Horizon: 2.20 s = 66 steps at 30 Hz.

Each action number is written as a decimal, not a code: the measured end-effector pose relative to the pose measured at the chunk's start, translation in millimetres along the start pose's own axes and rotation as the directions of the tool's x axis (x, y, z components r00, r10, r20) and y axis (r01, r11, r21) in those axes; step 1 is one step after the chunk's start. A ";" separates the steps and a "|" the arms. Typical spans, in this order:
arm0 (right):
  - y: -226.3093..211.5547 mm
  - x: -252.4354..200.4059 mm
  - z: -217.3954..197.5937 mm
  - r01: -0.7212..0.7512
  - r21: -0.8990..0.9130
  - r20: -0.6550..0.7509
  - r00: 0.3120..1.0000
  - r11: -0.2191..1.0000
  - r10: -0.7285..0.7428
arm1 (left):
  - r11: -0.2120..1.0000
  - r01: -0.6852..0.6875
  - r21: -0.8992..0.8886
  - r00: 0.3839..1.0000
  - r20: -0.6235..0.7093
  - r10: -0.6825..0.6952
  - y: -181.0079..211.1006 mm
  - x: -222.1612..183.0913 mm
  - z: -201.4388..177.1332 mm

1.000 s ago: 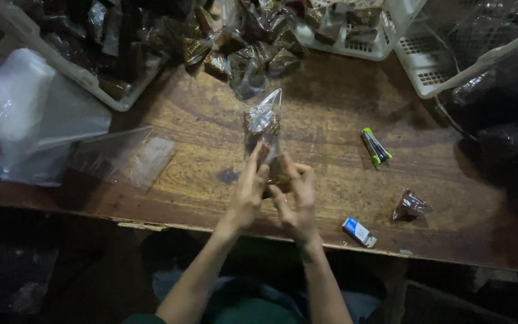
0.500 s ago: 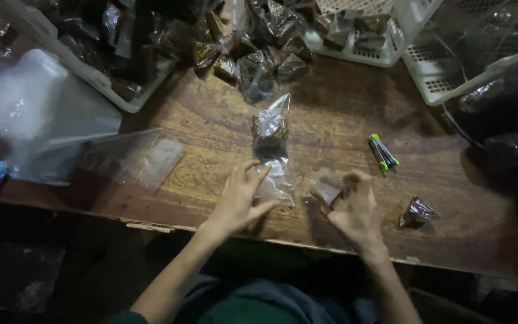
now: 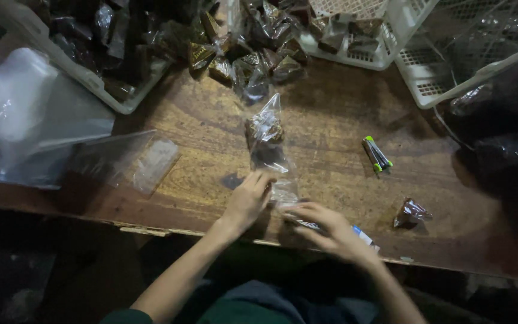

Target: Packaging small food items into plastic bags and sealing them with a lighter

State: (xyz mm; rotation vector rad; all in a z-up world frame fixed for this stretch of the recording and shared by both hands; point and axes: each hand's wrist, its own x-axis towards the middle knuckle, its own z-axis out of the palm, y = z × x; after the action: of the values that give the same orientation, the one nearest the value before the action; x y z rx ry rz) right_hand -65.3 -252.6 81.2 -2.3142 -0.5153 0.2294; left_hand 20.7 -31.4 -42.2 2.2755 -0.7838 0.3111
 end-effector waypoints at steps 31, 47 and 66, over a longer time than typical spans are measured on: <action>12.1 74.0 89.6 -0.176 0.596 -0.510 0.671 0.783 0.539 | 0.947 0.256 -0.196 0.963 0.140 -0.231 12.9 -17.5 -10.1; 54.4 114.9 138.1 -0.017 0.860 -0.431 0.509 0.510 0.745 | 0.983 0.171 -0.070 0.963 0.224 -0.151 0.8 -21.3 12.9; 33.5 101.6 102.7 -0.101 0.878 -0.230 0.768 0.467 0.597 | 0.889 0.144 -0.435 0.900 0.431 0.065 12.6 -11.2 -2.3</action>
State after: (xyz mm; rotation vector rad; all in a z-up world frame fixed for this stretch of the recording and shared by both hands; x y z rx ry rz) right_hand 4.5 -165.6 -16.4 -1.3668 0.3693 0.0174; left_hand 4.2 -32.1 -38.5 1.9135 -0.9158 -0.3927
